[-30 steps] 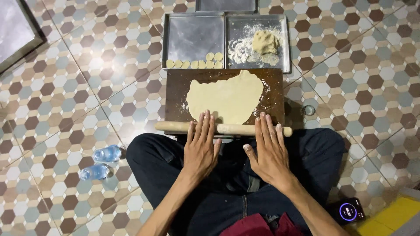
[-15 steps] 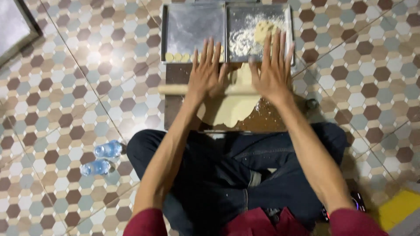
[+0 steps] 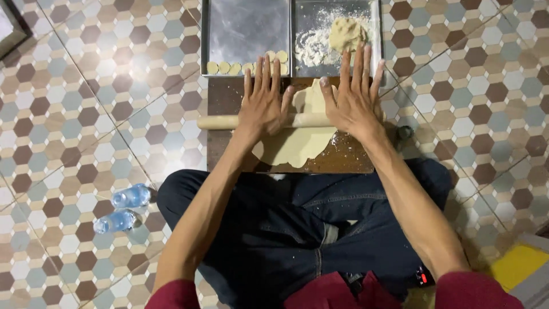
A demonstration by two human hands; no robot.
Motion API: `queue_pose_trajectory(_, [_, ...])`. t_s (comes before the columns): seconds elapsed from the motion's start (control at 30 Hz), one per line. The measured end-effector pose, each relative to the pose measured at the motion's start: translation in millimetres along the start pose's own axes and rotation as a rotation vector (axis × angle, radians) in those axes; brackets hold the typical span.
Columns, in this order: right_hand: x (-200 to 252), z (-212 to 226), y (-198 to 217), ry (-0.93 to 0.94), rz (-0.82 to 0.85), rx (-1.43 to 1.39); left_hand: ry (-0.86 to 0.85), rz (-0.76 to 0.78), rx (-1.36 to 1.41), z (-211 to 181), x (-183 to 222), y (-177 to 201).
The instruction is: Rolling out a piece of dough on a wooden board using a rolling pin until it is thin and flat.
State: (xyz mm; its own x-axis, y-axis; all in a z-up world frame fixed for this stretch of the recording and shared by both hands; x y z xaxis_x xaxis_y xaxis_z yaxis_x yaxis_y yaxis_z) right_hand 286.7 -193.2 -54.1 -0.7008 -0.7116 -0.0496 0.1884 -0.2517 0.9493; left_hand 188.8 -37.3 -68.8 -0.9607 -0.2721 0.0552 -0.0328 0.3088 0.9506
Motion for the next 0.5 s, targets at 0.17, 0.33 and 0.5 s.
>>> queue_pose_trajectory(0.17, [32.9, 9.4, -1.4, 0.013, -0.025, 0.02, -0.005, -0.063, -0.107, -21.9, 38.6, 14.4])
queue_pose_trajectory(0.33, [73.5, 26.9, 10.9, 0.024, -0.064, 0.033, -0.038, -0.103, -0.136, -40.2, 81.4, 15.4])
queue_pose_trajectory(0.5, [87.0, 41.3, 16.4, 0.084, -0.147, 0.118, -0.086, -0.172, -0.147, -42.0, 100.0, 24.8])
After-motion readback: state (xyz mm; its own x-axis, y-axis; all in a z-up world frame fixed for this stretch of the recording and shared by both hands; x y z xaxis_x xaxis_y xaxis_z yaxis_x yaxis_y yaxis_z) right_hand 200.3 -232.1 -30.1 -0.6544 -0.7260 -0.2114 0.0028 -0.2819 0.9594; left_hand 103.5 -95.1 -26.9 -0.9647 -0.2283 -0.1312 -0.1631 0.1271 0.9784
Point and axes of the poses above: each hand's wrist, its own x-axis away from the middle knuckle, its own y-axis out of the back of the hand, z = x × y, the point moved 9 cm from there along -x, towards the middle knuckle, and after that the axes turned 2 degrees about y, right-handed, at the moved point
